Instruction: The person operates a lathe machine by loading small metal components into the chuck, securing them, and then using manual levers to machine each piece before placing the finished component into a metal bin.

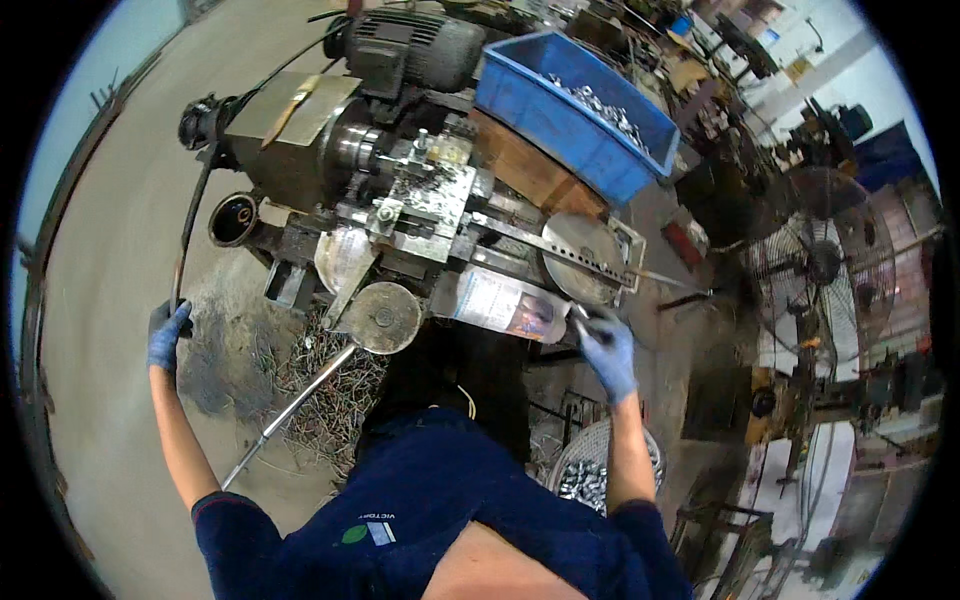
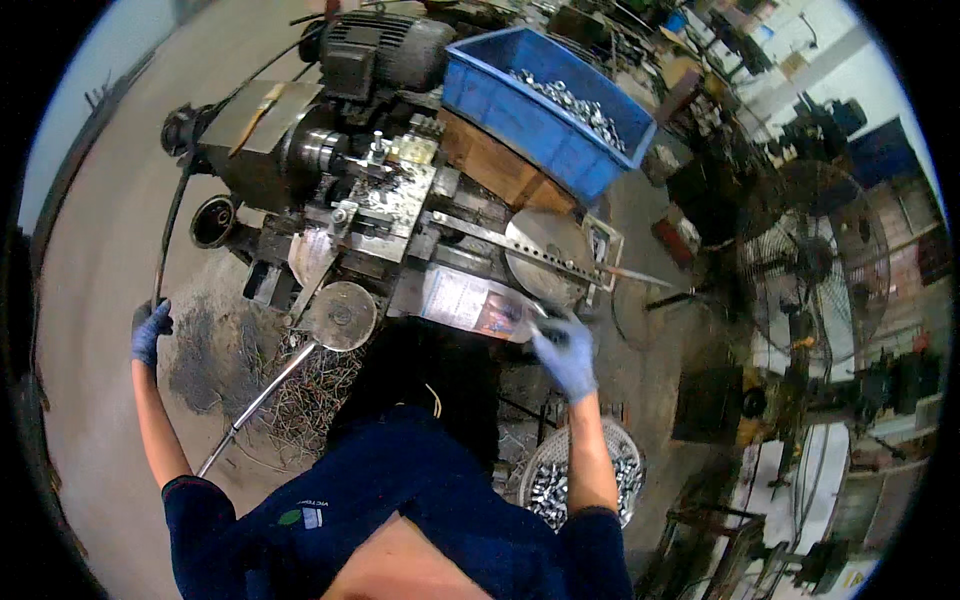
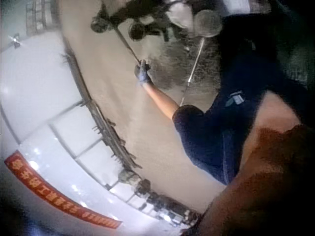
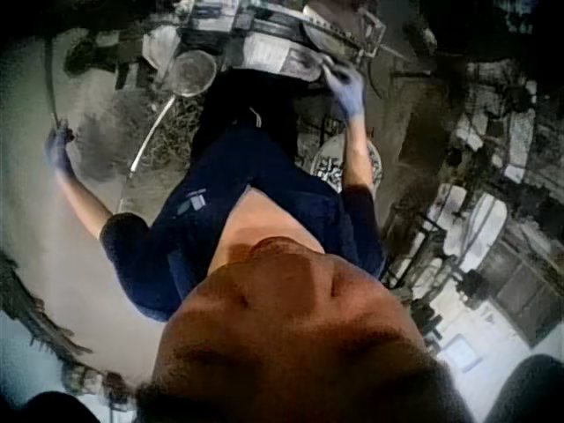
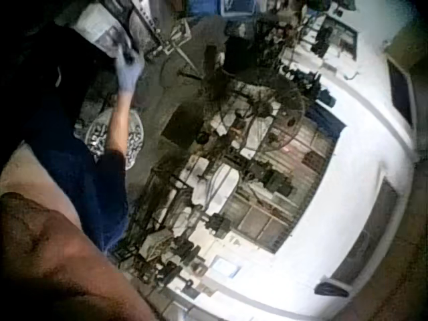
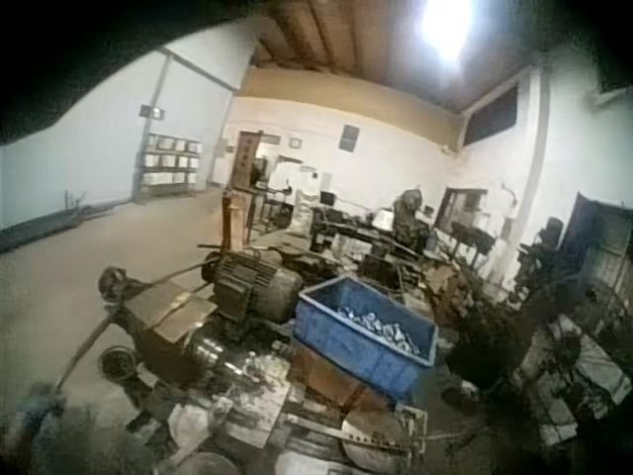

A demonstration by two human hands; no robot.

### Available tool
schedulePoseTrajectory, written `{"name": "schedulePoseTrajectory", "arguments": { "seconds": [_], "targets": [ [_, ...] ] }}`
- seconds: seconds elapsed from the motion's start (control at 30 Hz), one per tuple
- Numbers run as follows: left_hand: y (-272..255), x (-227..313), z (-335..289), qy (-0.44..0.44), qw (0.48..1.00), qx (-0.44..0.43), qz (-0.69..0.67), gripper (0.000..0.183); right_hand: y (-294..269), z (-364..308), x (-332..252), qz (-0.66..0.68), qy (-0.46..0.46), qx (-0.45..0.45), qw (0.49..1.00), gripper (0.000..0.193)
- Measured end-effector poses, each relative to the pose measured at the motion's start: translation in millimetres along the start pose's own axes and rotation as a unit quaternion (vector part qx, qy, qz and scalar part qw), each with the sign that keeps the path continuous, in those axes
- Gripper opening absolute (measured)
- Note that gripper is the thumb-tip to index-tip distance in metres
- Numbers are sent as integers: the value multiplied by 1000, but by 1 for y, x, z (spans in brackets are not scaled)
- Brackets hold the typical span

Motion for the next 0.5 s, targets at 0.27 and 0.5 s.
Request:
{"name": "schedulePoseTrajectory", "arguments": {
  "seconds": [0.27, 0.5],
  "targets": [
    [-37, -15, -25, 24, 973, 28, 229, 39, 135, 165, -268, -206, -395, -84, 891, 36],
    [-61, -42, -90, 39, 933, 178, 310, 55, 239, 214, -278, -405, -364, -208, 813, 56]
  ]
}}
Point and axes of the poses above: each hand's wrist, its own z-axis towards the middle knuckle, its own y-axis out of the palm, x = y × z, the point moved 8 cm from there along z, towards the middle knuckle, and after that the axes turned 10 degrees about -z, right-handed, at the moved point
